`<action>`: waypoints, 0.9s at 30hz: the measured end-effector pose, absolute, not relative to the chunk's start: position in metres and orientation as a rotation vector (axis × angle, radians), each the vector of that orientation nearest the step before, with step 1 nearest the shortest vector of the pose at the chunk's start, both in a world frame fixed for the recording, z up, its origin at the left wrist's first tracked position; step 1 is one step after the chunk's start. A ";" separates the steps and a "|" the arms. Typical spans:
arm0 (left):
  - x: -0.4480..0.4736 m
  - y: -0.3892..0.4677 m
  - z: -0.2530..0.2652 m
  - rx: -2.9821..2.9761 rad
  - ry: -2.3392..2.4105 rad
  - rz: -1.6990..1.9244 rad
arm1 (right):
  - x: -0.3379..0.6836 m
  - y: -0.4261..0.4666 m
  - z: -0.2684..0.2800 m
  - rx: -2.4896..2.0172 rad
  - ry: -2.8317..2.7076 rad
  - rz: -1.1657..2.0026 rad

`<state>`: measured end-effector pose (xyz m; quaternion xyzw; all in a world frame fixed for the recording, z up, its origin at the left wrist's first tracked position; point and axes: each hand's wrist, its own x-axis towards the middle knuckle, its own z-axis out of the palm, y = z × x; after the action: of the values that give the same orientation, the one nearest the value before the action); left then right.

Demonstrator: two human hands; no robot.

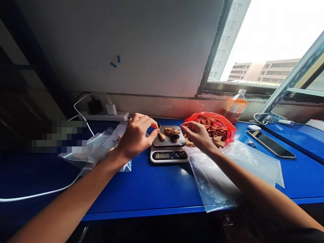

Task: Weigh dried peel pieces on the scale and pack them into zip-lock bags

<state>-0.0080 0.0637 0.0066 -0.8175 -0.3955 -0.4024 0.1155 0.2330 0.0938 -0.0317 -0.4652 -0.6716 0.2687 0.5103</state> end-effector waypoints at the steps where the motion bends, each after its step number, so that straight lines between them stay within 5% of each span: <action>1: -0.008 0.064 0.007 -2.398 -1.157 -1.181 | 0.235 0.093 -0.029 -1.106 -1.601 0.597; 10: -0.002 0.055 0.014 -2.609 -1.313 -1.361 | 0.246 0.082 -0.013 -1.059 -1.731 0.296; 18: 0.005 0.042 0.021 -3.220 -1.454 -1.434 | 0.228 0.054 -0.003 -0.703 -2.132 0.746; 27: 0.005 0.048 0.014 -3.138 -1.488 -1.364 | 0.249 0.061 0.012 -0.853 -2.104 0.421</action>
<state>0.0051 0.0481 0.0142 -0.8048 -0.3815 -0.3498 -0.2905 0.2485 0.0606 0.0121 -0.3377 -0.8335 0.1666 0.4044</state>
